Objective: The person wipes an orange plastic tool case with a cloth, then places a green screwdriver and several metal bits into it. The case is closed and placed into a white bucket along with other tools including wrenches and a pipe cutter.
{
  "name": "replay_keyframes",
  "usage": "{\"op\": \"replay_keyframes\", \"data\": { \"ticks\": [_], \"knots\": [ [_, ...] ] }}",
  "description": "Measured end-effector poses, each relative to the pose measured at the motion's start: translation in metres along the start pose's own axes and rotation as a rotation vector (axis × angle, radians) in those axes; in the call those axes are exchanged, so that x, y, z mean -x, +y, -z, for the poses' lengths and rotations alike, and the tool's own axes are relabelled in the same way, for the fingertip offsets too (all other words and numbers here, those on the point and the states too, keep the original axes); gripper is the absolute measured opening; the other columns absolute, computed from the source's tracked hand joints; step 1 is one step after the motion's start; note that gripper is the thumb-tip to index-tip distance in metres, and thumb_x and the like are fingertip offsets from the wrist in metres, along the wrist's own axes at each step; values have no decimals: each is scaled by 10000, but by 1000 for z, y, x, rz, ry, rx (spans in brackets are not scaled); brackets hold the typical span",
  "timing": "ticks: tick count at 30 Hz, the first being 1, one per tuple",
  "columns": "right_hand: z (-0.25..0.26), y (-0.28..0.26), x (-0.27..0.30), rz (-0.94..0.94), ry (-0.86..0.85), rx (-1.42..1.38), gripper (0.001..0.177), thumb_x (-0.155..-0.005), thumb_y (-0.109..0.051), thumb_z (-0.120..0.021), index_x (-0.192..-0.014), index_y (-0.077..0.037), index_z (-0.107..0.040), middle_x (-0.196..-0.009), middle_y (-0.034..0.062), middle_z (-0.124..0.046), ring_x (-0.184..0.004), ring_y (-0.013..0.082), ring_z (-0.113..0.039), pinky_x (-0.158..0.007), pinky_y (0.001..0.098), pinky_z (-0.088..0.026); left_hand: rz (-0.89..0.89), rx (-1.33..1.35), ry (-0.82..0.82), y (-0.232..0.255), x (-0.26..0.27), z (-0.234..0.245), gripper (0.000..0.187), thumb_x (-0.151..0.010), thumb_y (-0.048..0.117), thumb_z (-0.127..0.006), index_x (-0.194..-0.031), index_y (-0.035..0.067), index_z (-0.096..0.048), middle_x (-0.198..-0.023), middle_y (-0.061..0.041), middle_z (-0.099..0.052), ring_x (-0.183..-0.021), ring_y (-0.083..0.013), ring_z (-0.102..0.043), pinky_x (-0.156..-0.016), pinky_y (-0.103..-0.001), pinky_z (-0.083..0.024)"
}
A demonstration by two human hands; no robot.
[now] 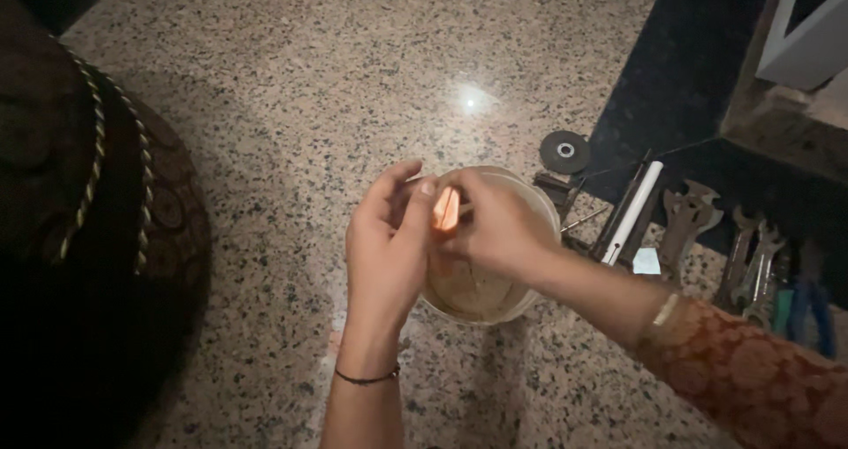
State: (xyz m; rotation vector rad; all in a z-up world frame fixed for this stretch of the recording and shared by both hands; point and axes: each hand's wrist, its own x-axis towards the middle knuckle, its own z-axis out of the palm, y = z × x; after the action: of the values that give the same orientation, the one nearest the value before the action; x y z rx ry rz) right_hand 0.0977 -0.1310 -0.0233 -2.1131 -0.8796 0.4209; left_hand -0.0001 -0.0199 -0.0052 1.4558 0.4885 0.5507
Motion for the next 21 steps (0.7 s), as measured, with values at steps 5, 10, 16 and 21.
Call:
{"op": "replay_keyframes", "data": {
  "ticks": [5,10,16,21],
  "knots": [
    [-30,10,-17,-121,-113,117,555,-680,-230,-860,-1157,-102,-606,-1054,141,-748,-1043,321,-711,-849,445,-547,-25,-75,43,-11,-12,15,378,-978,180,-630,-1290,-32,-643,-1106,-122,-762,-1005,-149,-723,-881,-287,-577],
    [-42,3,-19,-130,-153,138,298,-780,-269,-795,-1015,-121,-687,-1022,126,-763,-1050,308,-732,-871,459,-542,-52,-105,47,-22,-14,28,390,-971,171,-622,-1306,-28,-630,-1196,-123,-744,-1101,-162,-710,-932,-290,-566],
    [-47,-10,-15,-274,-288,180,385,-718,-296,-786,-1014,-79,-672,-983,120,-781,-1008,320,-747,-858,459,-568,-31,-109,36,-36,-12,28,402,-957,155,-634,-1321,-14,-625,-1231,-146,-736,-1146,-198,-700,-953,-318,-557],
    [-53,0,-17,-154,-325,205,547,-744,-299,-797,-1211,-89,-603,-1002,217,-744,-999,375,-720,-848,488,-555,-41,-218,14,-40,-8,28,403,-943,130,-622,-1323,-6,-628,-1235,-153,-748,-1180,-206,-707,-981,-320,-544]
  ]
}}
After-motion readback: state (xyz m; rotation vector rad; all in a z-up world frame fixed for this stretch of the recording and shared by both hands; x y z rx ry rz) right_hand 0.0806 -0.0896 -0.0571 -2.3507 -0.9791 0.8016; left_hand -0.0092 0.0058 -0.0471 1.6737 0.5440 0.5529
